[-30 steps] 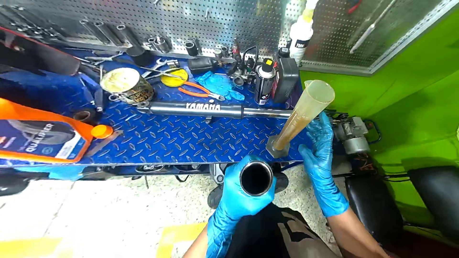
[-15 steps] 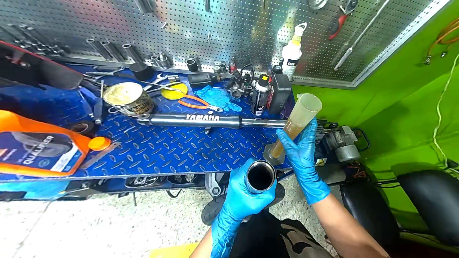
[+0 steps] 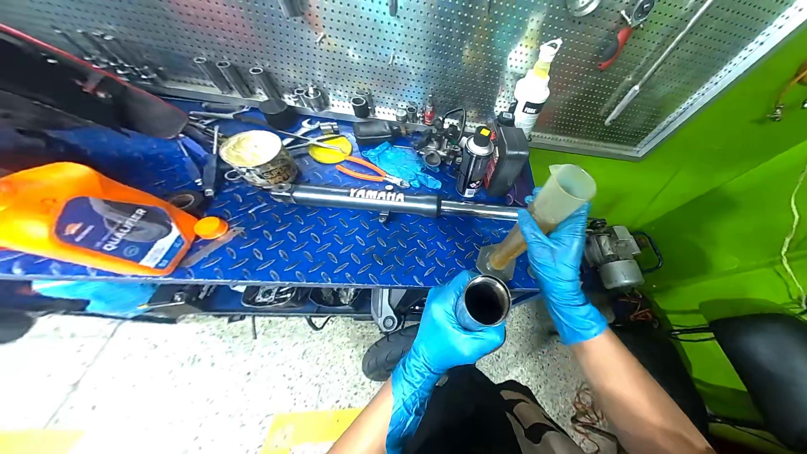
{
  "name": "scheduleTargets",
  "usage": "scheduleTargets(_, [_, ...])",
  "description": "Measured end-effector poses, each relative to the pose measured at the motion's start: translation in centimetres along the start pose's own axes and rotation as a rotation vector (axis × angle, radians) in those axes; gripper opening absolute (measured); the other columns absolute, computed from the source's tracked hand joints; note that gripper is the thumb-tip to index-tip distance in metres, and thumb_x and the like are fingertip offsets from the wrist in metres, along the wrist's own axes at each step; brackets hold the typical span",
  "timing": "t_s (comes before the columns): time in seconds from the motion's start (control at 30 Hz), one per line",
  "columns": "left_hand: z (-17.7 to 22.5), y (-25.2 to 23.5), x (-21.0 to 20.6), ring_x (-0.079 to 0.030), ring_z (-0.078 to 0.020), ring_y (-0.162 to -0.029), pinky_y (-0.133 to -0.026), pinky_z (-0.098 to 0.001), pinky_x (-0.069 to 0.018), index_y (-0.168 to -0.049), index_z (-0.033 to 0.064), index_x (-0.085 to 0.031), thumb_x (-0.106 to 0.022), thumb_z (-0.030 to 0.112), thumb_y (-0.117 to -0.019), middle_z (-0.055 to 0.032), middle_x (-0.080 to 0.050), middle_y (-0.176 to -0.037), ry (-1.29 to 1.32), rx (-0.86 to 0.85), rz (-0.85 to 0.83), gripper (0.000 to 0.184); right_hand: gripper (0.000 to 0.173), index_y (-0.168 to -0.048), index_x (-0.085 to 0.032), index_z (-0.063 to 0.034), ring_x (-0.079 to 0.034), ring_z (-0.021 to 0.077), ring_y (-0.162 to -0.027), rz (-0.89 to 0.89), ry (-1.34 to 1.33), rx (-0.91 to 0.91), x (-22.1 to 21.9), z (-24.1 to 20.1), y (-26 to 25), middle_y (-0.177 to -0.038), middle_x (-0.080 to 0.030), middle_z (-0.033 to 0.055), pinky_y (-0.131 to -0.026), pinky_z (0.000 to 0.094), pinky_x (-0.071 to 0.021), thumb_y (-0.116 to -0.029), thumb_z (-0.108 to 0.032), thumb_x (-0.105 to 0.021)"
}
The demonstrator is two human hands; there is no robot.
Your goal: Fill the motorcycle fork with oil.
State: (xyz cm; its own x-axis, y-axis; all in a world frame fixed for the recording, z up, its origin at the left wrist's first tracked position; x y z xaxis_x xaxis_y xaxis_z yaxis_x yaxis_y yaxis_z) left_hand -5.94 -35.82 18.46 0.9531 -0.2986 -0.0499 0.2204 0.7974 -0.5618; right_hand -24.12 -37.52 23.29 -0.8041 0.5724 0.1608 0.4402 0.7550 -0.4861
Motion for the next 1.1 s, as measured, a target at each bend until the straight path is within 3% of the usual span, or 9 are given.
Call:
scheduleTargets(0.07, [0.1, 0.1, 0.1, -0.07, 0.0003, -0.086, -0.078, -0.0201, -0.0616, -0.099, 0.0105, -0.069, -0.082, 0.016, -0.0735, 0.005, -0.073, -0.089, -0.023, 0.0, -0.005, 0.029, 0.078, -0.151, -0.03, -0.0069, -0.063, 0.0122, -0.121, -0.094, -0.004, 0.06, 0.7, -2.4, 0.1, -0.132, -0.06, 0.0053, -0.1, 0.0293, -0.0568, -0.0869, -0.001, -0.074])
scheduleTargets(0.13, [0.1, 0.2, 0.2, -0.07, -0.0002, -0.083, -0.075, -0.0202, -0.0613, -0.095, 0.009, -0.068, -0.081, 0.017, -0.0724, 0.0034, -0.073, -0.085, -0.046, 0.0, 0.0, 0.027, 0.072, -0.141, -0.041, -0.0017, -0.067, 0.0158, -0.113, -0.188, 0.028, 0.146, 1.5, -5.2, 0.2, -0.123, -0.066, 0.0067, -0.095, 0.0331, -0.06, -0.0801, -0.003, -0.078])
scheduleTargets(0.2, [0.1, 0.2, 0.2, -0.07, 0.0001, -0.084, -0.077, -0.0198, -0.0612, -0.097, 0.0085, -0.069, -0.081, 0.017, -0.073, 0.0033, -0.073, -0.086, -0.044, 0.003, -0.016, 0.028, 0.063, -0.132, -0.052, 0.0015, -0.068, 0.0129, -0.109, -0.329, 0.142, 0.28, 2.0, -7.9, 0.3, -0.116, -0.069, 0.0061, -0.094, 0.0312, -0.0603, -0.077, -0.012, -0.08])
scheduleTargets(0.33, [0.4, 0.2, 0.2, -0.07, 0.0031, -0.088, -0.08, -0.0181, -0.0607, -0.099, 0.01, -0.069, -0.083, 0.019, -0.072, 0.0057, -0.073, -0.09, -0.036, 0.0, -0.02, 0.032, 0.057, -0.128, -0.06, -0.0115, -0.064, 0.0012, -0.111, -0.645, 0.311, 0.368, 2.2, -10.7, 1.3, -0.118, -0.068, -0.0035, -0.094, 0.0209, -0.0576, -0.0753, -0.018, -0.08])
scheduleTargets(0.43, [0.7, 0.2, 0.3, -0.067, 0.0064, -0.09, -0.082, -0.0151, -0.0582, -0.101, 0.0104, -0.068, -0.084, 0.026, -0.0694, 0.0071, -0.072, -0.09, -0.044, 0.003, -0.041, 0.039, 0.049, -0.123, -0.063, -0.0163, -0.066, 0.0019, -0.102, -0.766, 0.54, 0.411, 2.2, -11.2, 1.9, -0.111, -0.069, -0.0048, -0.083, 0.0231, -0.0588, -0.0763, -0.027, -0.075])
scheduleTargets(0.57, [0.6, 0.4, 0.5, -0.068, 0.0056, -0.088, -0.079, -0.0155, -0.058, -0.101, 0.0095, -0.067, -0.084, 0.031, -0.0702, 0.0056, -0.072, -0.088, -0.03, 0.005, -0.06, 0.041, 0.047, -0.122, -0.064, -0.0172, -0.067, 0.0068, -0.092, -0.818, 0.716, 0.496, 2.5, -12.1, 2.2, -0.102, -0.069, -0.0026, -0.074, 0.027, -0.0576, -0.0774, -0.033, -0.07])
scheduleTargets(0.93, [0.5, 0.9, 0.1, -0.068, 0.002, -0.084, -0.076, -0.0178, -0.0586, -0.097, 0.0077, -0.069, -0.085, 0.028, -0.0696, 0.0024, -0.072, -0.086, -0.046, 0.024, -0.092, 0.038, 0.051, -0.118, -0.065, -0.016, -0.067, 0.0104, -0.086, -0.935, 0.94, 0.551, 2.7, -13.1, 1.4, -0.097, -0.068, -0.002, -0.067, 0.0292, -0.0562, -0.0704, -0.035, -0.067])
scheduleTargets(1.1, [0.3, 1.0, -0.1, -0.068, 0.0013, -0.083, -0.074, -0.0192, -0.0587, -0.098, 0.0082, -0.069, -0.085, 0.031, -0.0683, 0.0023, -0.072, -0.085, -0.07, 0.039, -0.093, 0.041, 0.052, -0.116, -0.064, -0.0158, -0.067, 0.016, -0.076, -0.953, 1.024, 0.588, 2.5, -13.7, 1.2, -0.091, -0.066, -0.0001, -0.055, 0.0349, -0.0531, -0.0686, -0.037, -0.066])
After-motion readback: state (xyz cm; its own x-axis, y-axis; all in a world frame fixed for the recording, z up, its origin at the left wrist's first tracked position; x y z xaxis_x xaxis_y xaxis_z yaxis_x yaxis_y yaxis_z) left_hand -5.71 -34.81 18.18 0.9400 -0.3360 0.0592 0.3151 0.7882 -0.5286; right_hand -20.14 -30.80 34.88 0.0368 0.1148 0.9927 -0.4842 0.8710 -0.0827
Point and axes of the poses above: each hand's wrist, its own y-axis away from the middle knuckle, its own x-axis out of the back of the hand, z = x × y, the point moved 6 cm from there along -y, towards the middle knuckle
